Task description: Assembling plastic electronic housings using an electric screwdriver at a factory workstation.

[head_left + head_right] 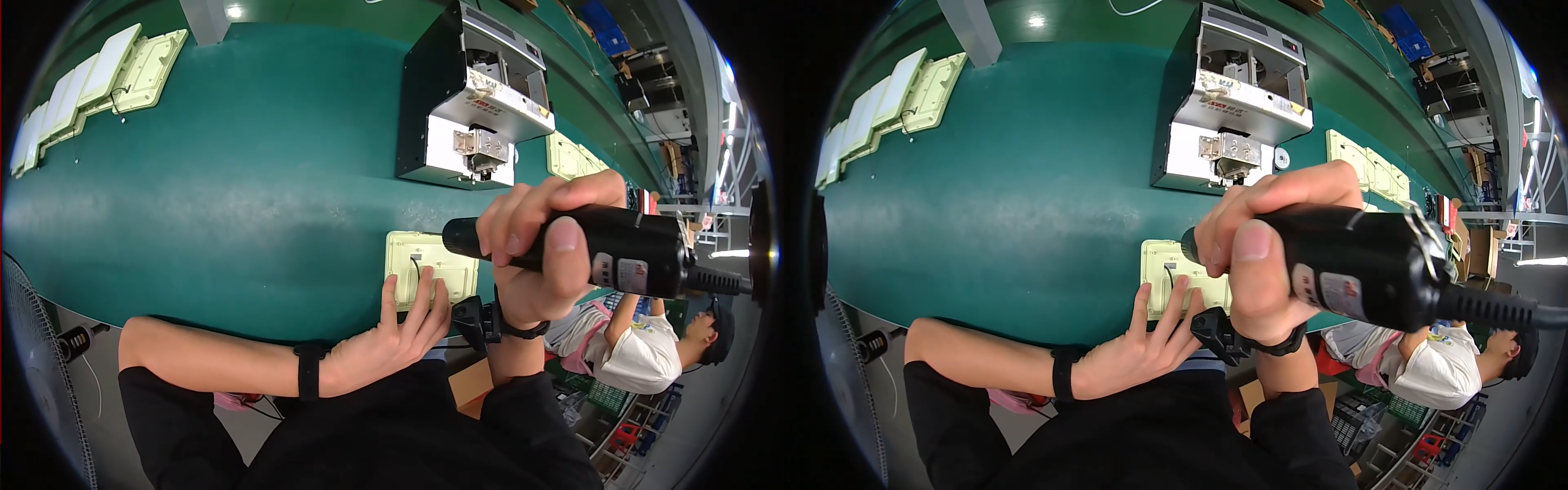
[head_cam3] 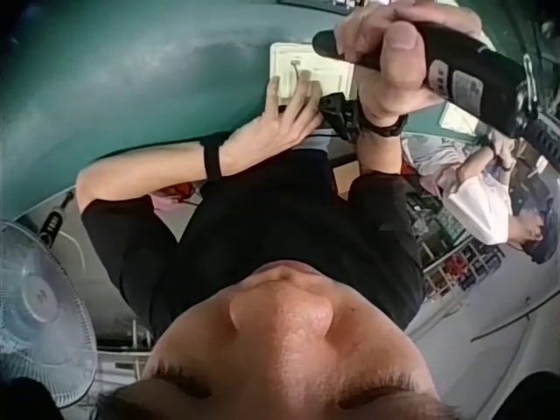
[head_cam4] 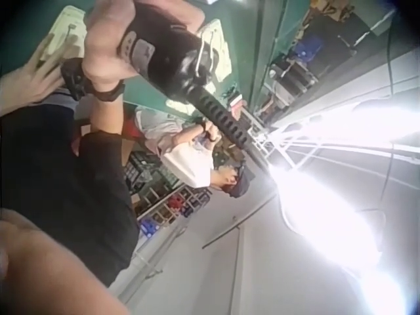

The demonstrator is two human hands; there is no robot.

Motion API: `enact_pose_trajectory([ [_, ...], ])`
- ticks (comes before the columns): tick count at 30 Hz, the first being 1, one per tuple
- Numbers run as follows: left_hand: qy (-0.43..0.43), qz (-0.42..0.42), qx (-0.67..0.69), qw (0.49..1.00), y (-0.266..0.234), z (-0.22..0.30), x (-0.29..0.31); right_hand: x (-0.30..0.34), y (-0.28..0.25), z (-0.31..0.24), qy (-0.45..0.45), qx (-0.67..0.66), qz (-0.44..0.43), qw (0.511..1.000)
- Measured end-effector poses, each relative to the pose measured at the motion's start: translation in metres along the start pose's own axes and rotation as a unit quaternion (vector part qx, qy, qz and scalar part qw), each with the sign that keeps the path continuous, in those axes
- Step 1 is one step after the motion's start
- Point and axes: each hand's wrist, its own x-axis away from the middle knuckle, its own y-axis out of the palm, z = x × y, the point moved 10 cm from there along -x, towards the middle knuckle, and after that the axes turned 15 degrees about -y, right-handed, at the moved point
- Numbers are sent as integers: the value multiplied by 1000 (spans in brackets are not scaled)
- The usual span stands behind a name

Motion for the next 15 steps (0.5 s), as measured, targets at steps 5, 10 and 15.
enact_pose_trajectory([
  [5, 4, 1, 5, 1000, 0, 1, 1, 3, 0, 3, 5, -1, -3, 1000],
  [10, -2, -2, -3, 1000, 0, -1, -1, 7, 1, 9, 13, 18, 6, 1000],
  [15, 12, -4, 3, 1000, -4, -1, 1, 10, -3, 12, 9, 31, 32, 999],
])
